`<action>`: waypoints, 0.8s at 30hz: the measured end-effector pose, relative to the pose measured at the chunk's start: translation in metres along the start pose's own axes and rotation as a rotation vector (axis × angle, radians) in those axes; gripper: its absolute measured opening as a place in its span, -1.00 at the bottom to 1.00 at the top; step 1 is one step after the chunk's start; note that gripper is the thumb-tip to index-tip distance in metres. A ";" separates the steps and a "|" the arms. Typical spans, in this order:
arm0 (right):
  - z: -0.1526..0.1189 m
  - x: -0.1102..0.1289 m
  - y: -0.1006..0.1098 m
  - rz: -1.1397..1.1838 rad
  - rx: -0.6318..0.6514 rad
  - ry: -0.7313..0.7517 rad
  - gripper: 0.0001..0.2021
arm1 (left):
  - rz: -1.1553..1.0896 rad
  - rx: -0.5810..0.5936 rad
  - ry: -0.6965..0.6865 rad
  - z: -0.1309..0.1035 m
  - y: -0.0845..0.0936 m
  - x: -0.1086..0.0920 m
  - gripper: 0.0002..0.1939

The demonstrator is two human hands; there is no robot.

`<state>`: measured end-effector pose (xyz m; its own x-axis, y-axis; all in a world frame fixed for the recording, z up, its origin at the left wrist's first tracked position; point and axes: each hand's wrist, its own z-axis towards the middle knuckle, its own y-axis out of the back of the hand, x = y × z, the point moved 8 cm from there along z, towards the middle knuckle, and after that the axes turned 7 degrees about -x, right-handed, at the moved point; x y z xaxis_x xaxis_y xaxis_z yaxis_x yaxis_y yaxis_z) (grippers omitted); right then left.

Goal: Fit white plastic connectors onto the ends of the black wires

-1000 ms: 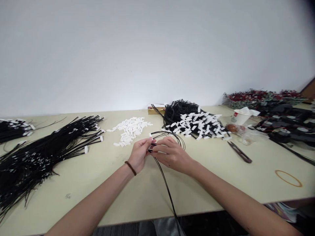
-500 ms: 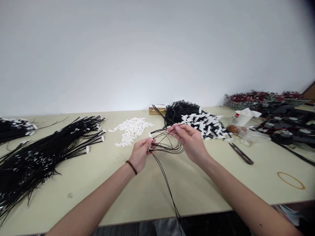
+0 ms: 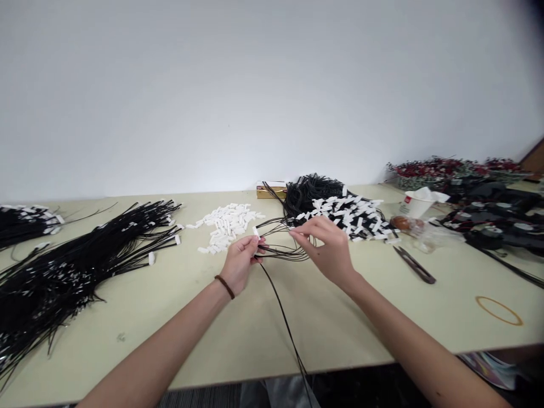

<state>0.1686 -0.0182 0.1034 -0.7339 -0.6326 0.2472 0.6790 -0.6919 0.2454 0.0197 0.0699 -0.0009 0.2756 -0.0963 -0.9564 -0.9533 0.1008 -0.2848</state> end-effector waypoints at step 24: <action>-0.006 0.006 -0.013 -0.013 0.141 -0.035 -0.84 | 0.015 0.111 -0.099 -0.009 -0.013 -0.013 -0.73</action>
<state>0.1549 -0.0152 0.0958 -0.7433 -0.6097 0.2753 0.6669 -0.6425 0.3775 0.0269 0.0611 0.0159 0.2772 0.0038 -0.9608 -0.9394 0.2110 -0.2702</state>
